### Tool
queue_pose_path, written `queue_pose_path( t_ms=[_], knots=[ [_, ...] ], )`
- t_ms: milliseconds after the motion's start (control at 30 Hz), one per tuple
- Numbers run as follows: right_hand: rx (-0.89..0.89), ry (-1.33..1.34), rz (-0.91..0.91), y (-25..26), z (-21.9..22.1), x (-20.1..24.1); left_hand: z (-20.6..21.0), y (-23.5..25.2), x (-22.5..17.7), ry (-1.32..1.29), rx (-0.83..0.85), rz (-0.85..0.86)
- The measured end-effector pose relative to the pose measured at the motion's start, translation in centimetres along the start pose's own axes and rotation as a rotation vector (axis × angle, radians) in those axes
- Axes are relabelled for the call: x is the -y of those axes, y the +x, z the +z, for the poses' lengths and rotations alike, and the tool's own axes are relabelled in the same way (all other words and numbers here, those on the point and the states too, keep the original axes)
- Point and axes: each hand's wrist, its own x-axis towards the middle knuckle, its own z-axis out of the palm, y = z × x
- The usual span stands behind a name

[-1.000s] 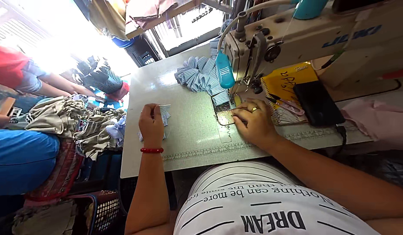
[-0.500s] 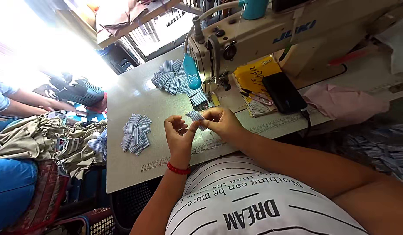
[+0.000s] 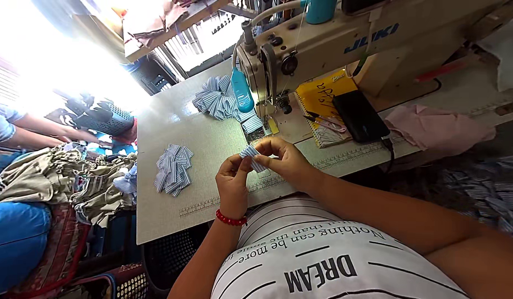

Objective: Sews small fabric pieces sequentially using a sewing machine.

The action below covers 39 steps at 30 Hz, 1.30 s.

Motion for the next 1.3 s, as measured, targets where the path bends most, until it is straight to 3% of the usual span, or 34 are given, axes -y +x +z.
queue_pose_path(
  t_ms=[233, 433, 600, 767, 1067, 1167, 1300],
  knots=[
    [-0.126, -0.016, -0.152, -0.5, 0.3, 0.0, -0.1, 0.1, 0.8, 0.120, 0.026, 0.176],
    [-0.074, 0.044, -0.094, -0.6, 0.5, 0.2, 0.0, 0.0, 0.6, 0.135, 0.072, 0.169],
    [-0.158, -0.192, -0.265, -0.4, 0.5, -0.3, -0.3, 0.1, 0.6, 0.256, 0.069, 0.228],
    [-0.233, -0.340, -0.327, -0.3, 0.3, -0.3, -0.3, 0.3, 0.5, 0.292, 0.072, 0.239],
    [-0.101, -0.025, -0.059, -0.1, -0.1, 0.3, -0.3, 0.2, 0.4, 0.119, 0.144, 0.021],
    [-0.071, -0.137, -0.079, 0.0, -0.4, 0.4, -0.4, 0.6, -0.3, 0.189, 0.179, -0.039],
    [-0.031, -0.282, -0.101, 0.3, -0.8, 0.7, -0.1, 1.4, -1.4, 0.322, 0.172, 0.007]
  ],
)
